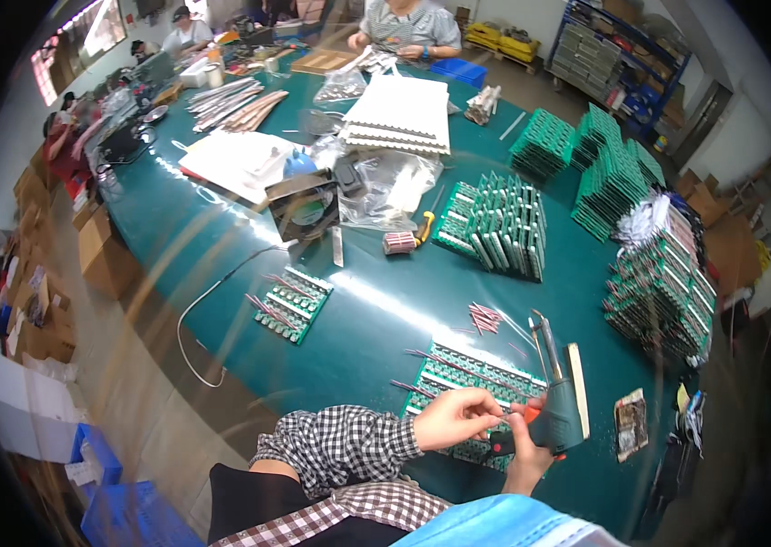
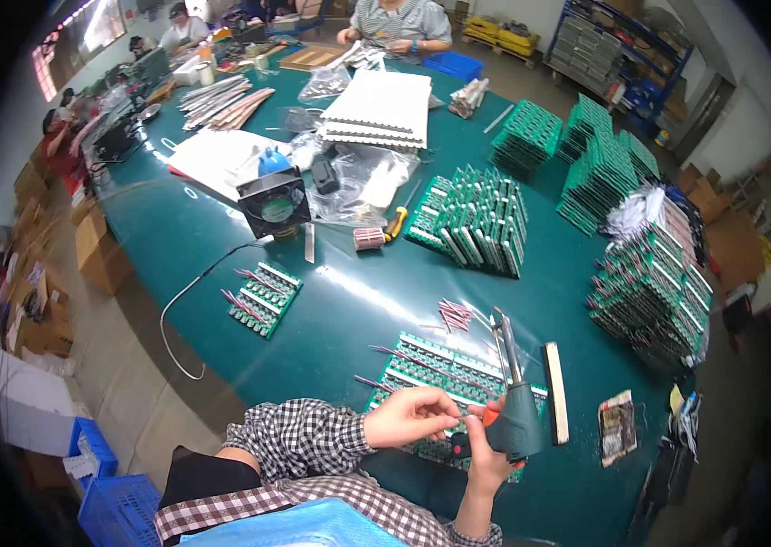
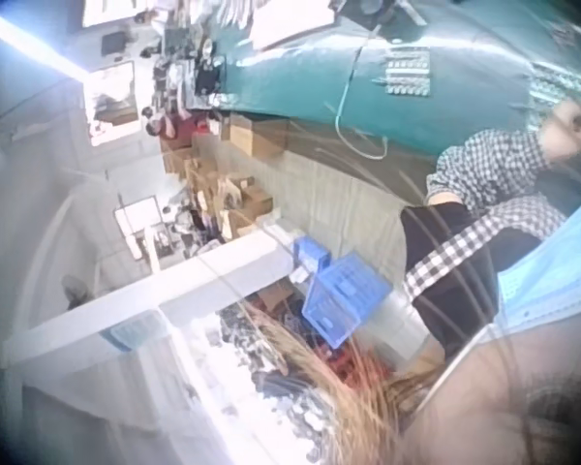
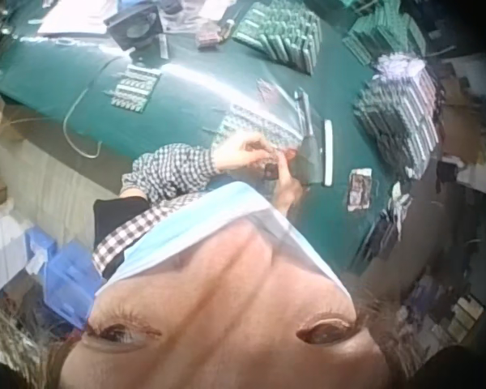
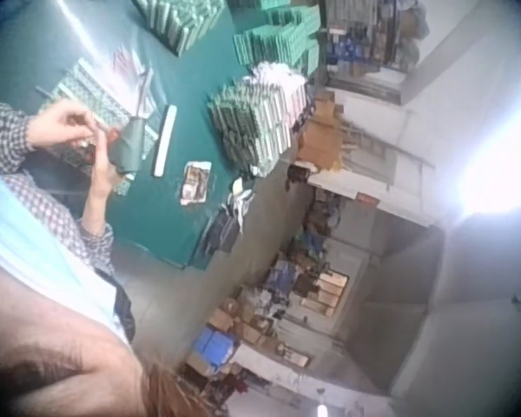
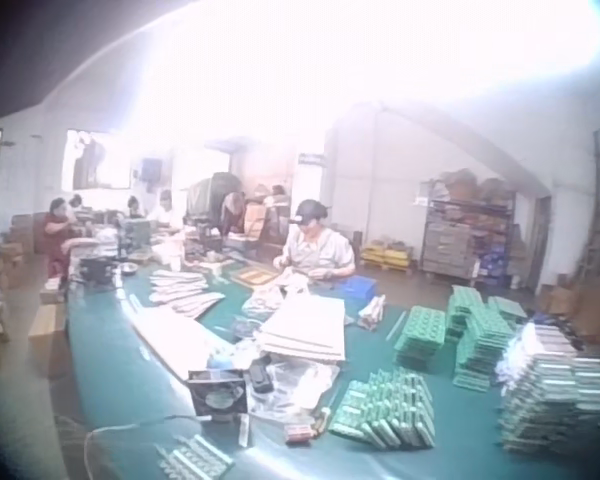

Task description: The person solders red and white wires onto green circuit boards using a soldering iron. They pick up wires, position them on the board, and apply the soldering iron to secure the connections. The person handles multiple boards and wires throughout the task.

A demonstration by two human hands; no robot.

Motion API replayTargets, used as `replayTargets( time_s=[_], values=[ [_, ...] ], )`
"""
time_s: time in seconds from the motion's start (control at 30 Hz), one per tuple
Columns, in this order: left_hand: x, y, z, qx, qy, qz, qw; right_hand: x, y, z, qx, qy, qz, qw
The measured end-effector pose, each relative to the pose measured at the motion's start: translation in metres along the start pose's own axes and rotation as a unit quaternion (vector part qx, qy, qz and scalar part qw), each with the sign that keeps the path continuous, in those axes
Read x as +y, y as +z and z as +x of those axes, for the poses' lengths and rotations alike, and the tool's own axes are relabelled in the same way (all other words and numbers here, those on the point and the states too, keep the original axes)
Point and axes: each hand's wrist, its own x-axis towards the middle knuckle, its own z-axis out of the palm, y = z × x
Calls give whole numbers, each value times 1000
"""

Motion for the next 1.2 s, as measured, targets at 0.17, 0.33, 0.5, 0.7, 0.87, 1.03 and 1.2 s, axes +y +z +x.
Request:
replayTargets(
  time_s=[0.17,0.33,0.5,0.7,0.87,1.03,1.2],
  values=[
    [-2,7,-1,-18,45,-22,999,-23,-9,-7,33,-9,-1,999],
    [6,9,-13,27,40,-57,997,-9,-15,-14,28,34,-31,999],
    [10,14,-31,13,-22,-82,996,-20,-10,-33,45,2,48,998],
    [-10,13,-47,-14,-25,-55,998,-9,-5,-64,30,-18,2,999],
    [-24,23,-55,1,-32,-29,999,-5,-11,-73,34,-14,-22,999],
    [-23,25,-57,-16,-56,-47,997,-1,-17,-77,35,-23,-39,998],
    [-28,18,-53,-72,-142,-177,971,0,-21,-77,8,-13,14,1000]
  ],
)
